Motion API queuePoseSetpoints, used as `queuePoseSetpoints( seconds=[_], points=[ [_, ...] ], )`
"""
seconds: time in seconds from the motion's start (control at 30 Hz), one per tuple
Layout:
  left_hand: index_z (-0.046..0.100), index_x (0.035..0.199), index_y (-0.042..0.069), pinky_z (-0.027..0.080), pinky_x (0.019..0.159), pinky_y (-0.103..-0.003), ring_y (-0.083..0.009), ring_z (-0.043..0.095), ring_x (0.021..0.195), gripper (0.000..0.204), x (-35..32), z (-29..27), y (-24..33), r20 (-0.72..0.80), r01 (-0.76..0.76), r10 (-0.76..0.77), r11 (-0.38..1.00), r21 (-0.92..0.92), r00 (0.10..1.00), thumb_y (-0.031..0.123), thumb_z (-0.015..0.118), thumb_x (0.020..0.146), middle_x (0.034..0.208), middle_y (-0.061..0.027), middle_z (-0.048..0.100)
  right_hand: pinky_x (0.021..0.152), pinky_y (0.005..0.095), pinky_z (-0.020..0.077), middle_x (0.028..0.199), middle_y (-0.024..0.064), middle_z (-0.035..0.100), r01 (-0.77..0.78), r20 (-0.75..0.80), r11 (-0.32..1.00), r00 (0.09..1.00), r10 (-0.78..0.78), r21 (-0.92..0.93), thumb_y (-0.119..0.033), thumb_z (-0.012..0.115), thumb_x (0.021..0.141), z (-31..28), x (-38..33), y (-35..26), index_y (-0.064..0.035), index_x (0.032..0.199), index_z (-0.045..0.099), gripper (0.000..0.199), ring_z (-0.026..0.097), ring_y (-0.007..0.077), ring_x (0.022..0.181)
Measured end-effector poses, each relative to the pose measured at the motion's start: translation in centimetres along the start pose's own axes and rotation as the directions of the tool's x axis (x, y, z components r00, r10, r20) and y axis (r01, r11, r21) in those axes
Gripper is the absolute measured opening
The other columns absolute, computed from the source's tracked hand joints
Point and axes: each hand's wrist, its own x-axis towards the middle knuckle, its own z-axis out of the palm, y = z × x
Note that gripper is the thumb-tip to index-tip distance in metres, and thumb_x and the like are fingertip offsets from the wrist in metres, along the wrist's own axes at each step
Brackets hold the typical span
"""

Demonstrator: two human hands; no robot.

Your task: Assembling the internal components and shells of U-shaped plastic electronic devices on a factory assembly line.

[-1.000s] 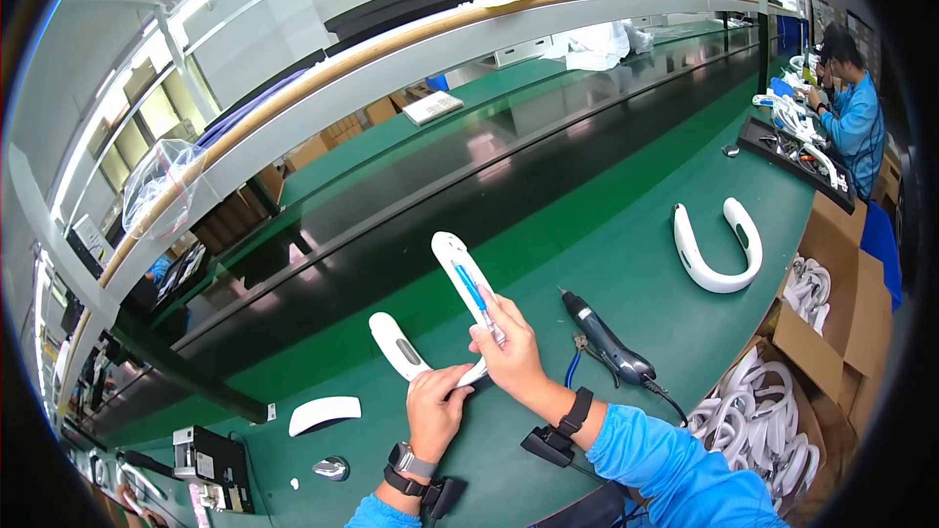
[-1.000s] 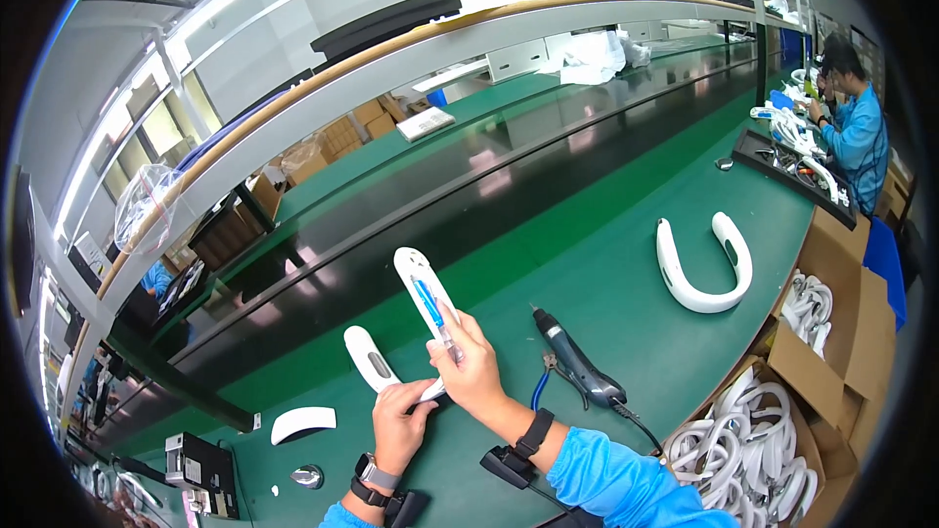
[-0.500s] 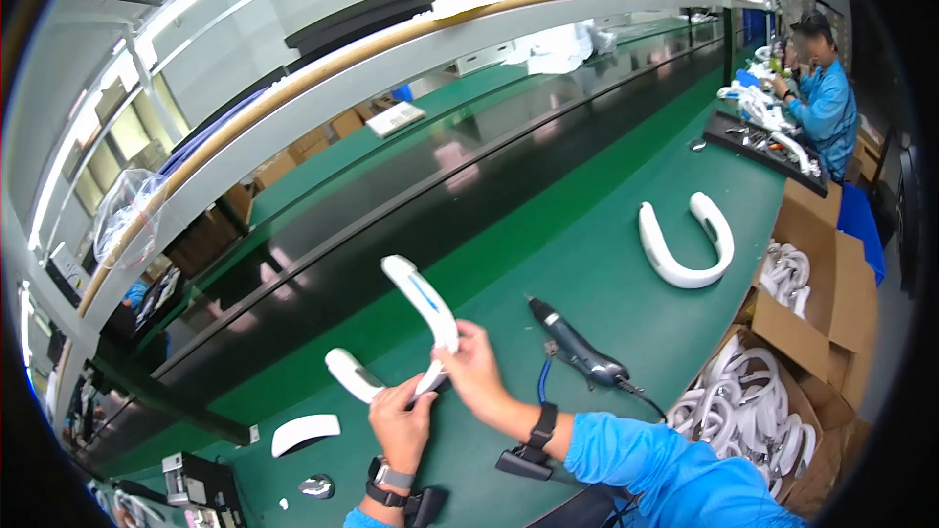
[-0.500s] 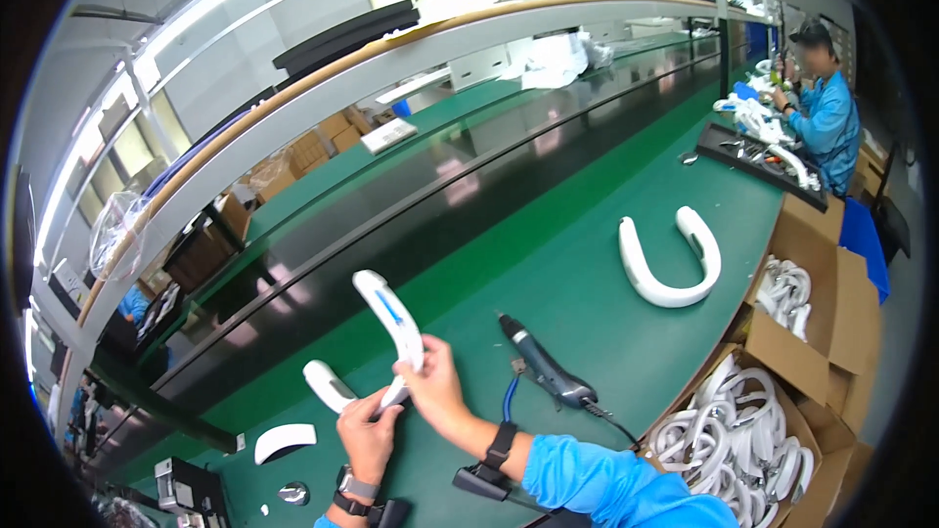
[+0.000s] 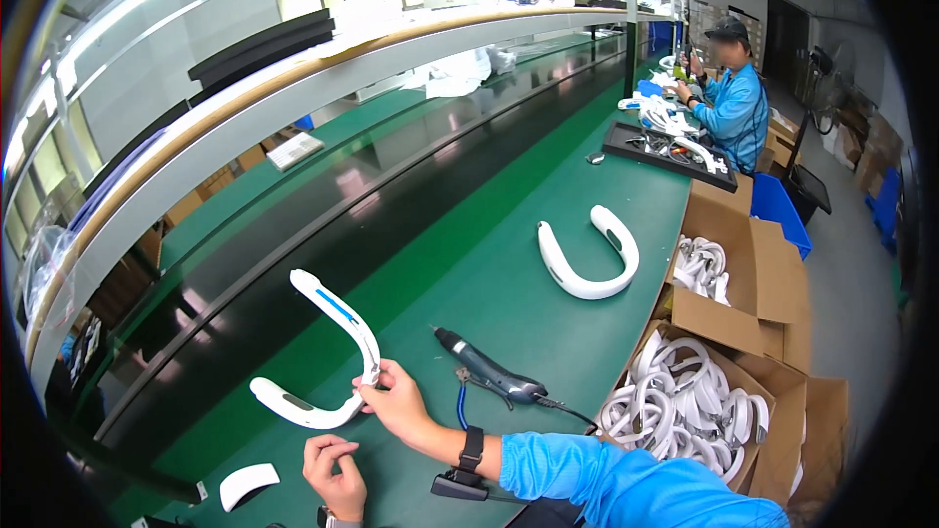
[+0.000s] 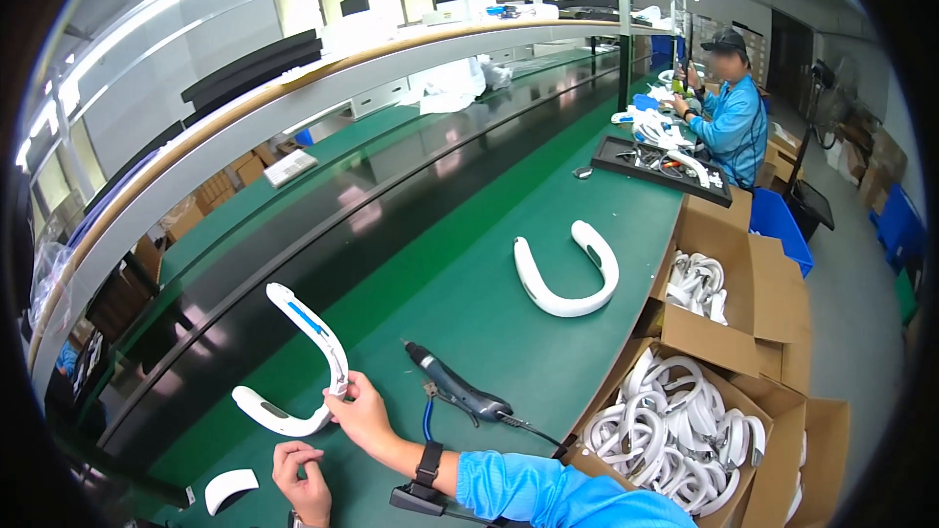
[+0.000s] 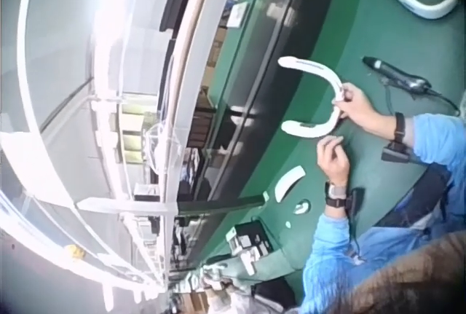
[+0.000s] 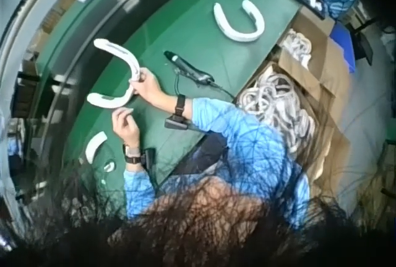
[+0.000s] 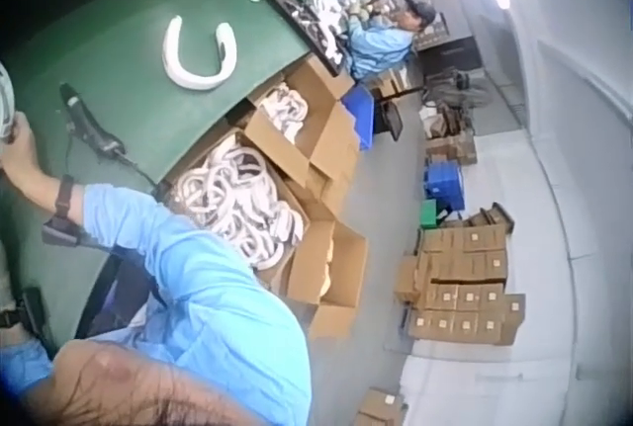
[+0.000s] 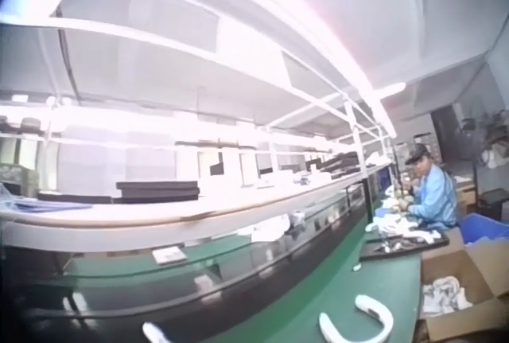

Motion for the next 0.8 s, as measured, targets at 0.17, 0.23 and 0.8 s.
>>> queuePoseSetpoints(
  seconds=[0.17, 0.23, 0.8],
  points=[
    [0.066, 0.093, -0.001, 0.042, 0.059, -0.022, -0.0090, 0.054, 0.066, 0.010, 0.3, -0.2, -1.4, 0.259, 0.371, -0.308, 0.896, -0.245, 0.915, -0.002, 0.057, 0.092, 0.082, -0.0035, 0.062, 0.077, 0.0296, 0.0575, 0.115, 0.0134, 0.064, -0.058, -0.037, 0.987, 0.997, 0.065, 0.148, -0.002, 0.056, 0.091, 0.1, 0.0, -0.7, 0.0007, 0.131, 0.042, 0.042, 0.067, 0.0208, 0.103],
    [0.067, 0.095, 0.001, 0.040, 0.056, -0.021, -0.0072, 0.052, 0.063, 0.011, 0.1, -0.6, -2.1, 0.297, 0.521, -0.445, 0.812, -0.264, 0.845, 0.001, 0.057, 0.094, 0.078, -0.0013, 0.061, 0.073, 0.0272, 0.0573, 0.110, 0.0106, 0.066, -0.058, -0.051, 0.969, 0.996, 0.072, 0.242, -0.006, 0.062, 0.090, -0.1, 0.3, -0.7, 0.0014, 0.128, 0.044, 0.043, 0.067, 0.0167, 0.100],
    [0.067, 0.095, 0.001, 0.045, 0.059, -0.027, -0.0116, 0.054, 0.065, 0.014, 7.1, 9.2, 8.5, 0.278, 0.521, -0.504, 0.853, 0.016, 0.818, 0.002, 0.054, 0.094, 0.083, -0.0040, 0.063, 0.077, 0.0390, 0.0585, 0.099, 0.0137, 0.066, 0.111, -0.335, 0.770, 0.932, 0.138, 0.628, -0.019, 0.050, 0.095, -20.1, -3.7, -25.2, 0.0002, 0.130, 0.048, 0.039, 0.070, 0.0280, 0.087]
  ],
)
